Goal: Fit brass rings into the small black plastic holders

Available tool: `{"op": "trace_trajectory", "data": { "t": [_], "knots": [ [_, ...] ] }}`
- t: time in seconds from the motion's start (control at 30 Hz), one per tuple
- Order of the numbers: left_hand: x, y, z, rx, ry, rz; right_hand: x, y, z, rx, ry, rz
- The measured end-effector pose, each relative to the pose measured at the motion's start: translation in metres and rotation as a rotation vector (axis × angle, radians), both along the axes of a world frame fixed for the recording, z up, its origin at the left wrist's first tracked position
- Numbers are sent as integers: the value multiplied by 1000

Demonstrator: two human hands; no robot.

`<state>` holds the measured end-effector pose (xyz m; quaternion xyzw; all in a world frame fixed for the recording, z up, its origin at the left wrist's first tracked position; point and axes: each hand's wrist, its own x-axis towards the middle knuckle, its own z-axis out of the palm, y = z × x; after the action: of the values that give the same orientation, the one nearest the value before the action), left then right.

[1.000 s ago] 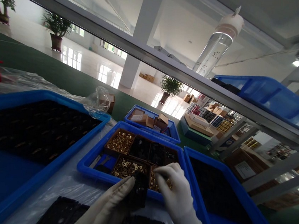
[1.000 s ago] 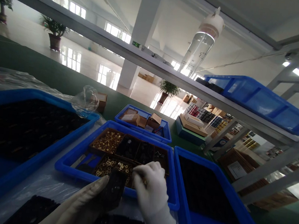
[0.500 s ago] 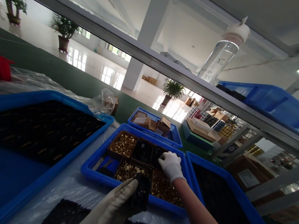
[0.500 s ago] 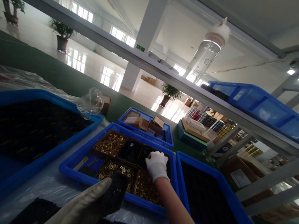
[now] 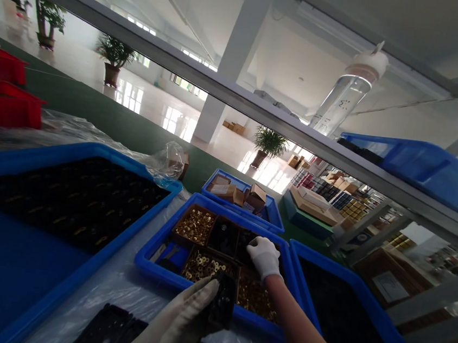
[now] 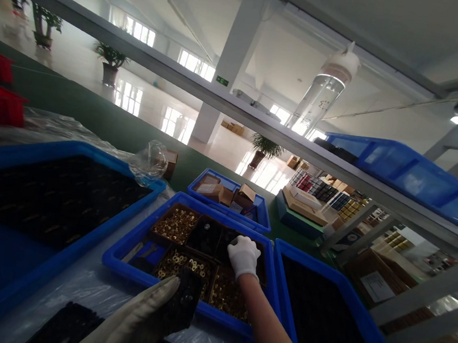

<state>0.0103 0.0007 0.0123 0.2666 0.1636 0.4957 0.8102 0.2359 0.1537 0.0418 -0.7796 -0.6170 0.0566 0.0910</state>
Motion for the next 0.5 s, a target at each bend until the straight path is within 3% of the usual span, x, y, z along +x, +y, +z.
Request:
{"op": "trace_trajectory", "data": {
  "t": [0.1,0.27,0.4,0.5],
  "knots": [
    [5,5,0,-110,5,-8,9,-8,6,84,194,81],
    [11,6,-28,-145,-83,48,6,-51,28,169,471,277],
    [15,12,-51,-126,-61,71,-18,-97,45,203,526,425],
    [16,16,-69,-89,10,91,-38,-122,50,266,427,554]
  ]
}}
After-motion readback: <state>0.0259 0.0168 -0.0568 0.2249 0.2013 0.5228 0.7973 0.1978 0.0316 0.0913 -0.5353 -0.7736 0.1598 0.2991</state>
